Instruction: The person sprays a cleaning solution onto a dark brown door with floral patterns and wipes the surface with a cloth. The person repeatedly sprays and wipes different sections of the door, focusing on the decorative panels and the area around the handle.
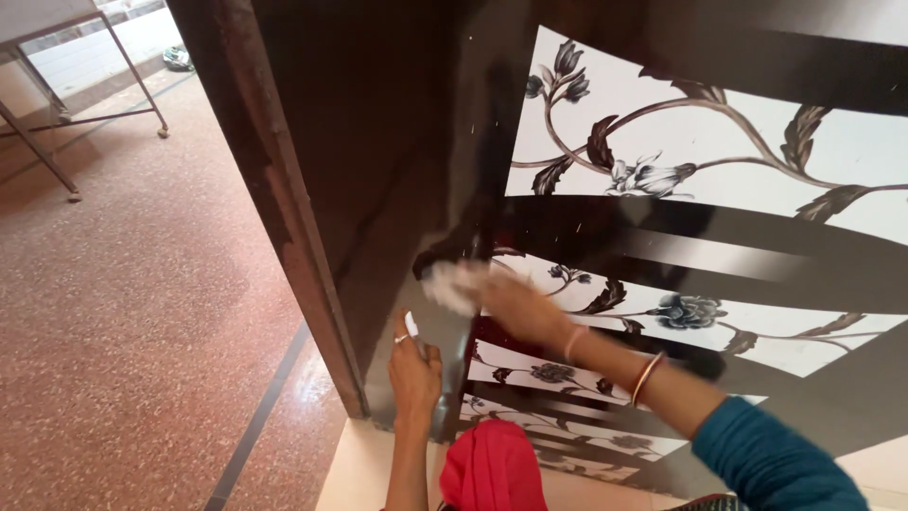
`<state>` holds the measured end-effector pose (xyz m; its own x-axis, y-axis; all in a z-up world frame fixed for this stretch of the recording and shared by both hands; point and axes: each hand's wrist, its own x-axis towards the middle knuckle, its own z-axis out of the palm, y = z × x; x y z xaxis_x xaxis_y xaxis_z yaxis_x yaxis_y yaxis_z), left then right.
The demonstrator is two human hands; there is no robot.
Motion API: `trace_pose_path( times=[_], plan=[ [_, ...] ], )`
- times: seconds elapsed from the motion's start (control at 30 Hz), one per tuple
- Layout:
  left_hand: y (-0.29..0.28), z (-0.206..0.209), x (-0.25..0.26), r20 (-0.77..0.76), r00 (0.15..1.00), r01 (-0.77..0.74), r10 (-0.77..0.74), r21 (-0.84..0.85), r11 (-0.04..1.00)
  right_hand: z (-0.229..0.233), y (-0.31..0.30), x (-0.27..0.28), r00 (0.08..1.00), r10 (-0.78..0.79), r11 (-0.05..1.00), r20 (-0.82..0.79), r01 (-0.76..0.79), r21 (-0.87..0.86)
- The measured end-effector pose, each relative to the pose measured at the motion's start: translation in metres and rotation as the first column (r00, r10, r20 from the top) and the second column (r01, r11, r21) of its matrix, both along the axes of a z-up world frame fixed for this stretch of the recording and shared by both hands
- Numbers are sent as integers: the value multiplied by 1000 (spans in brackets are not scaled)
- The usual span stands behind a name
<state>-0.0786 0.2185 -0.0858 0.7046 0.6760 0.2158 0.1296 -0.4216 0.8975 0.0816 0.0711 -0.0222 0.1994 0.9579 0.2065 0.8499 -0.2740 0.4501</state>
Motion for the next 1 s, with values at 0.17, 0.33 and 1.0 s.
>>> trace_pose_path(
  times=[0.17, 0.33, 1.0],
  plan=[
    [1, 10, 9, -85, 996, 2, -9, -75, 997, 109, 54, -6, 941, -30, 896, 338, -124, 426],
    [5, -23, 17, 22, 999, -45, 45, 3, 999, 76, 89, -5, 982, 52, 919, 181, -118, 376],
    [71, 124, 37, 346, 934, -134, 88, 109, 985, 214, 116, -16, 849, -140, 804, 509, -202, 559]
  ],
)
